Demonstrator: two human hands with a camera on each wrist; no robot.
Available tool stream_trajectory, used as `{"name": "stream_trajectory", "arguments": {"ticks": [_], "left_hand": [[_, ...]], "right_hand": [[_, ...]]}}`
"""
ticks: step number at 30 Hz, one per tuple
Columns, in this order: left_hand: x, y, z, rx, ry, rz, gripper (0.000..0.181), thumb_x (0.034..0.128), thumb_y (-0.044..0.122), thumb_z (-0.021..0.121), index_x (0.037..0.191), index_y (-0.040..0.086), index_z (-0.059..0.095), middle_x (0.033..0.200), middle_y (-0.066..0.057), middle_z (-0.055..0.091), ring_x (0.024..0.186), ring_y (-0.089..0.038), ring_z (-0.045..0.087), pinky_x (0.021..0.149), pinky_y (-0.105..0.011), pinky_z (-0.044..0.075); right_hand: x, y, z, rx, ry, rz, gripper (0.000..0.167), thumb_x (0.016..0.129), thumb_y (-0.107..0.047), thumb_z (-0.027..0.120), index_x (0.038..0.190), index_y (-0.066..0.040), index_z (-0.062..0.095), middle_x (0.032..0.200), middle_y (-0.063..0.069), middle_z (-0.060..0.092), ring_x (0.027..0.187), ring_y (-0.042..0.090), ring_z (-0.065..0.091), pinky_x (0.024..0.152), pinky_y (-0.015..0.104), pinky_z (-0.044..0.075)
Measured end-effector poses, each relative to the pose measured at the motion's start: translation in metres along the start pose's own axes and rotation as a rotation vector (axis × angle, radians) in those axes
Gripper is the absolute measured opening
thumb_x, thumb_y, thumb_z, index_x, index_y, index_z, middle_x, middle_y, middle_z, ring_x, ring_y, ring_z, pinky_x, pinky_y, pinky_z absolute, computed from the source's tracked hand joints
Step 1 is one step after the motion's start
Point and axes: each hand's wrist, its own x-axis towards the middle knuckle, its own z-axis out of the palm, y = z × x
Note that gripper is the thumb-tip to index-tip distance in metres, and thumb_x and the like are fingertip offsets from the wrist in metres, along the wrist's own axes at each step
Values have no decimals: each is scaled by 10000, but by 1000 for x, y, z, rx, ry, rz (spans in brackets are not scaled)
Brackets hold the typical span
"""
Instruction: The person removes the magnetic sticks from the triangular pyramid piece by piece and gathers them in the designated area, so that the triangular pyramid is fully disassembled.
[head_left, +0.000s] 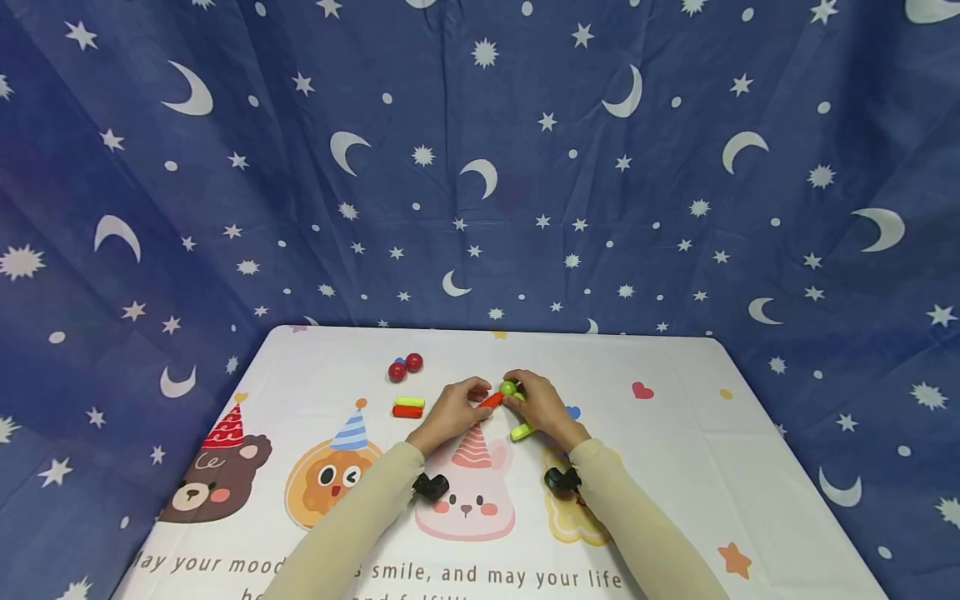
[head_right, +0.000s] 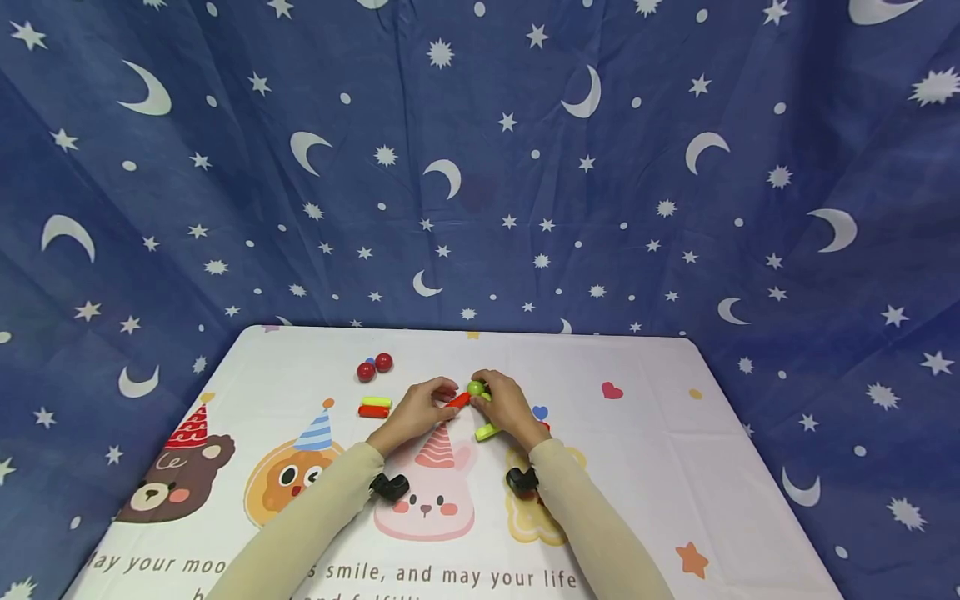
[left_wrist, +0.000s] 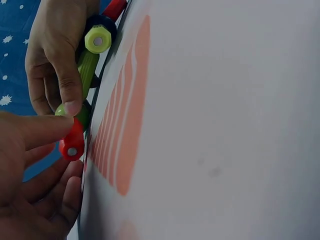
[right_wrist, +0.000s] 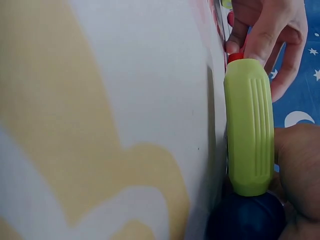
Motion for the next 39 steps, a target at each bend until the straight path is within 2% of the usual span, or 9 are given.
{"name": "stream_trajectory", "arguments": {"ticks": [3, 8, 11, 17, 23, 33, 36, 39], "left_hand": [[2, 1, 2, 5, 2, -12, 384, 855, 143, 757, 1211, 77, 629, 1090, -74, 708, 972, -172, 661, 888, -359, 529], [5, 2, 4, 40, 9, -23, 314, 866, 150, 751, 1159, 72, 669, 1005, -56, 717, 837, -98, 628, 759, -247, 522], [6, 2, 3, 62, 11, -33, 268, 876, 150, 741, 1129, 71, 700, 992, -62, 723, 791, -87, 611, 725, -235, 522], [6, 3, 1, 88, 18, -51, 228, 919, 128, 682, 1136, 66, 709, 986, -58, 718, 819, -111, 585, 835, -317, 510], [5, 3, 0, 108, 0, -55, 234, 949, 124, 639, 1168, 56, 685, 890, -34, 704, 764, -105, 574, 831, -325, 487], [2, 2, 0, 103, 8, -72, 258, 953, 108, 621, 1204, 72, 672, 1100, -103, 687, 928, -190, 583, 927, -401, 490], [1, 1, 0, 96, 10, -70, 248, 949, 118, 628, 1189, 84, 679, 1101, -90, 695, 950, -183, 596, 950, -399, 490], [0, 0, 0, 83, 8, -56, 232, 943, 123, 639, 1169, 93, 683, 1044, -58, 711, 902, -149, 606, 920, -374, 499]], "right_hand": [[0, 1, 1, 3, 12, -1, 363, 884, -187, 733, 1220, -98, 630, 1142, 102, 685, 980, 240, 647, 889, 419, 524], [0, 4, 2, 20, 34, 2, 363, 873, -195, 743, 1206, -99, 633, 1123, 101, 694, 954, 232, 652, 860, 405, 532], [0, 4, 1, 32, 36, 10, 365, 869, -197, 748, 1201, -100, 634, 1119, 106, 701, 958, 240, 660, 860, 413, 536], [-1, 4, 0, 23, 21, -6, 352, 870, -209, 744, 1195, -121, 642, 1057, 110, 721, 957, 256, 673, 863, 431, 536], [-2, 4, -2, -12, -10, -32, 342, 883, -224, 727, 1205, -144, 646, 1042, 90, 726, 949, 252, 673, 868, 434, 529], [-4, 8, -9, -11, -56, -20, 345, 903, -226, 708, 1234, -152, 641, 1058, 86, 720, 963, 252, 661, 890, 442, 517], [-3, 9, -10, -6, -57, 1, 343, 903, -230, 709, 1232, -158, 643, 1052, 83, 718, 955, 237, 658, 884, 431, 517], [-4, 9, -10, 0, -57, 16, 347, 899, -235, 716, 1231, -160, 646, 1054, 80, 717, 962, 233, 657, 888, 428, 516]]}}
